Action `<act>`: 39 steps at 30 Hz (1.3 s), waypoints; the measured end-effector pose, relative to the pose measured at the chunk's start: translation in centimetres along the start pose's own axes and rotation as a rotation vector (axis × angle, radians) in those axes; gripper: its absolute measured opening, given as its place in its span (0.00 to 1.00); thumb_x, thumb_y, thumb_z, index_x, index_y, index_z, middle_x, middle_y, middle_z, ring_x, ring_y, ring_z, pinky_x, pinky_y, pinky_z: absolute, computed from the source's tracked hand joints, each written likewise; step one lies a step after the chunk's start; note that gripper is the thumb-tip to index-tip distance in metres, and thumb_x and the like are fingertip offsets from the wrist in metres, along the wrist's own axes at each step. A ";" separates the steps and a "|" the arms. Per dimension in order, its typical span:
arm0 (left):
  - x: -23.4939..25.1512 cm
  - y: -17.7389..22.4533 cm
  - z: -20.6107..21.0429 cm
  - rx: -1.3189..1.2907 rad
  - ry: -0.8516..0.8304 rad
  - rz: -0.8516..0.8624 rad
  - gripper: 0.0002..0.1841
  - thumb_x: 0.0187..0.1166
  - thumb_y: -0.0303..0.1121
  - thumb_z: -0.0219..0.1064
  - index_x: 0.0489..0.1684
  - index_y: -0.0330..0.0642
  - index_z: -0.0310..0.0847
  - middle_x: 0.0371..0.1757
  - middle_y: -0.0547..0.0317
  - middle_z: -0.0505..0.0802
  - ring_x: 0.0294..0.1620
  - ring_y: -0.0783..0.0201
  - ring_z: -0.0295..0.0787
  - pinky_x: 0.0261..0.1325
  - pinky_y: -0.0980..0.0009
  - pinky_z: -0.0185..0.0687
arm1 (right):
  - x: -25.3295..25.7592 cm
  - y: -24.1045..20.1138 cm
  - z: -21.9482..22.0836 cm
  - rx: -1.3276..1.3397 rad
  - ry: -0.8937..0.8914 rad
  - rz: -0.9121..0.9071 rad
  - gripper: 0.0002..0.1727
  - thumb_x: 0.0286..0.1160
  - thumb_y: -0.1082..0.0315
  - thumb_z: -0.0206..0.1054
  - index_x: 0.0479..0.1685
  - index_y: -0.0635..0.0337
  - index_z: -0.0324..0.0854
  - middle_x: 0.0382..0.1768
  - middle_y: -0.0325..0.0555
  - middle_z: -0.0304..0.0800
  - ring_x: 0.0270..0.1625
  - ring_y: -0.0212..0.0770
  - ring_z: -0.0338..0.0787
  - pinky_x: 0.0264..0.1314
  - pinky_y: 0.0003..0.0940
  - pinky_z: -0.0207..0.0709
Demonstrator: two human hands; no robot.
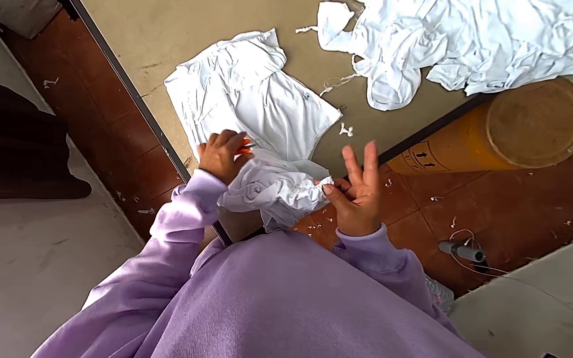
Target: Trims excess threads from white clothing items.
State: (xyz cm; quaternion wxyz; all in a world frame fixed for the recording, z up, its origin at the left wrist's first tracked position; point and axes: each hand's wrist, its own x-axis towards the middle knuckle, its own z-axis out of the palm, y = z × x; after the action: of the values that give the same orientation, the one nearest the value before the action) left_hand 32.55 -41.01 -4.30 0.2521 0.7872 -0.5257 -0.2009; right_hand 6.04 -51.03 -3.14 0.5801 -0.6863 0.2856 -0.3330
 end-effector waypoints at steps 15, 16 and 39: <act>-6.0 4.4 3.0 0.237 -0.698 -0.012 0.39 0.91 0.61 0.43 0.42 0.32 0.91 0.45 0.37 0.95 0.60 0.35 0.90 0.81 0.23 0.46 | -5.1 0.2 -1.3 -0.541 0.019 -0.058 0.20 0.78 0.67 0.59 0.62 0.70 0.82 0.36 0.45 0.86 0.33 0.32 0.81 0.35 0.29 0.77; -6.7 3.8 3.2 0.263 -0.597 -0.014 0.34 0.91 0.57 0.49 0.41 0.33 0.91 0.43 0.38 0.95 0.58 0.35 0.91 0.79 0.23 0.49 | -5.7 0.4 -1.2 -0.735 -0.025 0.073 0.27 0.73 0.64 0.67 0.68 0.74 0.79 0.42 0.61 0.87 0.37 0.51 0.86 0.37 0.47 0.81; -16.3 12.0 9.6 -0.796 0.081 -0.370 0.14 0.77 0.23 0.60 0.55 0.27 0.86 0.51 0.50 0.93 0.56 0.64 0.89 0.65 0.65 0.82 | -8.7 -4.4 -0.5 0.968 -0.524 0.341 0.13 0.81 0.50 0.63 0.52 0.32 0.93 0.48 0.19 0.97 0.53 0.15 0.91 0.59 0.18 0.85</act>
State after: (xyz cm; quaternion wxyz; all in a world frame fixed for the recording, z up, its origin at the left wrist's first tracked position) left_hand 12.30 -31.49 -3.73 0.5161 0.7168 -0.2471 -0.3984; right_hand 0.30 -43.90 0.13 0.9249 -0.3467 0.0542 -0.1465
